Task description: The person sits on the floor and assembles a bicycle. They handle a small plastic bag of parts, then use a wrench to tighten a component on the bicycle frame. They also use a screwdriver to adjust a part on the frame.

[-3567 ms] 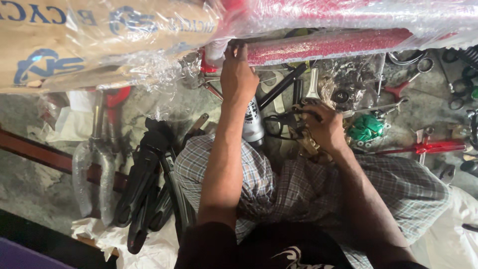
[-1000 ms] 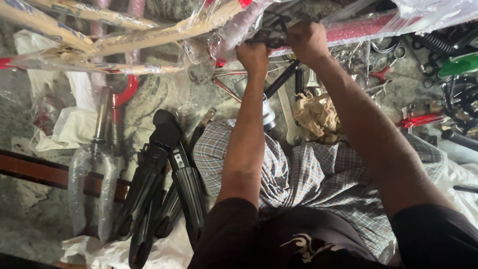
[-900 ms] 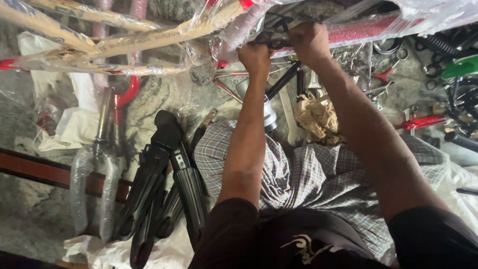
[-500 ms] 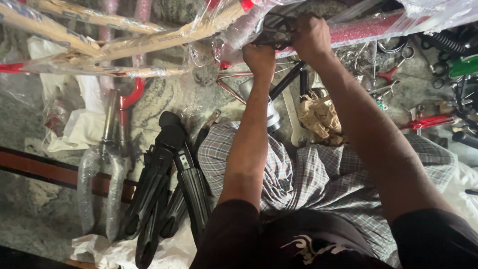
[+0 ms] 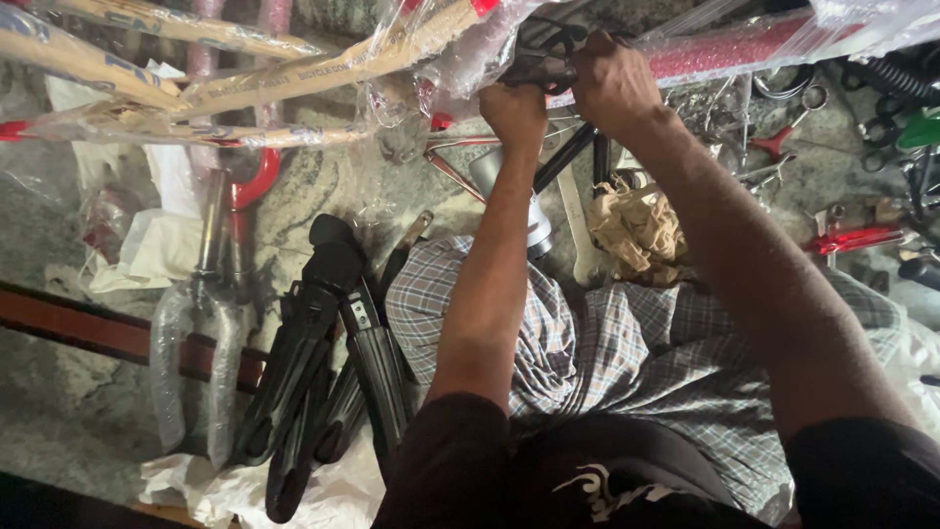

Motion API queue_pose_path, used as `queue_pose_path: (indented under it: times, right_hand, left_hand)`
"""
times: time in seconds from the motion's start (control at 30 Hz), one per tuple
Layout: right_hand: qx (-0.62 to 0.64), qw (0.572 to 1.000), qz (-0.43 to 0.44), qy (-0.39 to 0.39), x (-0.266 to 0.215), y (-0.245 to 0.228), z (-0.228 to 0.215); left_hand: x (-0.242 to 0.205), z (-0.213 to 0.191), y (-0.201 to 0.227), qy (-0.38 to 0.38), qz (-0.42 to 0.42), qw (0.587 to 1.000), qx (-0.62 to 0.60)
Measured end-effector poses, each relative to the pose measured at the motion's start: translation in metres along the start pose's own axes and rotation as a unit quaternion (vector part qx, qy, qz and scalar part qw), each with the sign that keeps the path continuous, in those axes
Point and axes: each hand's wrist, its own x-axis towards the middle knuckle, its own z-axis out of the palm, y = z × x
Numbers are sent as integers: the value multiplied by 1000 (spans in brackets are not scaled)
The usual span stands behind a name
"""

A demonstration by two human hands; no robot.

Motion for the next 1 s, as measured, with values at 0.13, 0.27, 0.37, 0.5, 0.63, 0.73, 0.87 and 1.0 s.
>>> queue_pose_path:
  times: [0.13,0.27,0.37,0.5,0.63,0.73,0.87,1.0]
  right_hand:
    - [-29,999,-18,26,1,-3,2]
    - [-34,998,-33,32,-2,2,5]
    - [-23,999,-28,-4,-9,11,11]
    - [-96,991,-68,59,-10,22,22]
    - [-224,946,-186,141,-15,19,28]
    - [-59,997,-41,15,-5,20,17]
    - [-63,995,-31,68,0,10,17]
    - [-16,997,-43,62,1,12,9]
  left_hand:
    - [-1,1,1,0,13,1000,21]
    - [1,0,-7,-2,26,999,20]
    - [0,-4,-13,-15,41,999,0]
    - [0,0,-12,-15,76,996,-45]
    - [-5,-5,-14,-5,45,997,-55]
    - [1,6,-14,-12,1,1000,-13]
    - [6,4,-35,4,46,998,51]
    - [8,11,-54,43,160,981,105]
